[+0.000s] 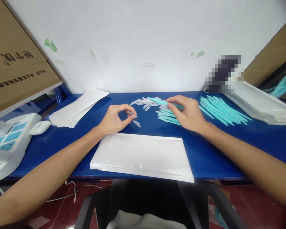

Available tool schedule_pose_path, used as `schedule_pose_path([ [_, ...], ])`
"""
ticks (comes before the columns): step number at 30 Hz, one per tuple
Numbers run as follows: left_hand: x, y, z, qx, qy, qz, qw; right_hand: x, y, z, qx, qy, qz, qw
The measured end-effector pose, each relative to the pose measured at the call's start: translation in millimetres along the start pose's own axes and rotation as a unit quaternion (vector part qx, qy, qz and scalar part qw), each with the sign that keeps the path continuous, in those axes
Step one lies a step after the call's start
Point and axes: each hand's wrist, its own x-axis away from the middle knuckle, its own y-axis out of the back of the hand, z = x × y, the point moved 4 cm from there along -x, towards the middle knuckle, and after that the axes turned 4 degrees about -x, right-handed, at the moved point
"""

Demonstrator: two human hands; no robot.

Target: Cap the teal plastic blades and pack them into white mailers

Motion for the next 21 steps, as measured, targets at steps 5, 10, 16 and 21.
schedule_pose_path([
  [5, -4, 4.1, 2, 0.029, 0.045, 0.073, 0.996, 1, -4, 2, 0.013, -0.003, 0.071, 0.997],
  [10, -4, 9.0, 5, 0.011, 0.053, 0.128, 0.990, 4, -9, 11, 0.073, 0.048, 0.203, 0.975],
  [16, -1, -4.4, 17, -0.034, 0.064, 0.214, 0.974, 6, -10, 18, 0.116, 0.080, 0.244, 0.959],
  [21, -2, -6.9, 16, -0.031, 0.058, 0.197, 0.978, 8, -13, 19, 0.123, 0.086, 0.257, 0.955],
])
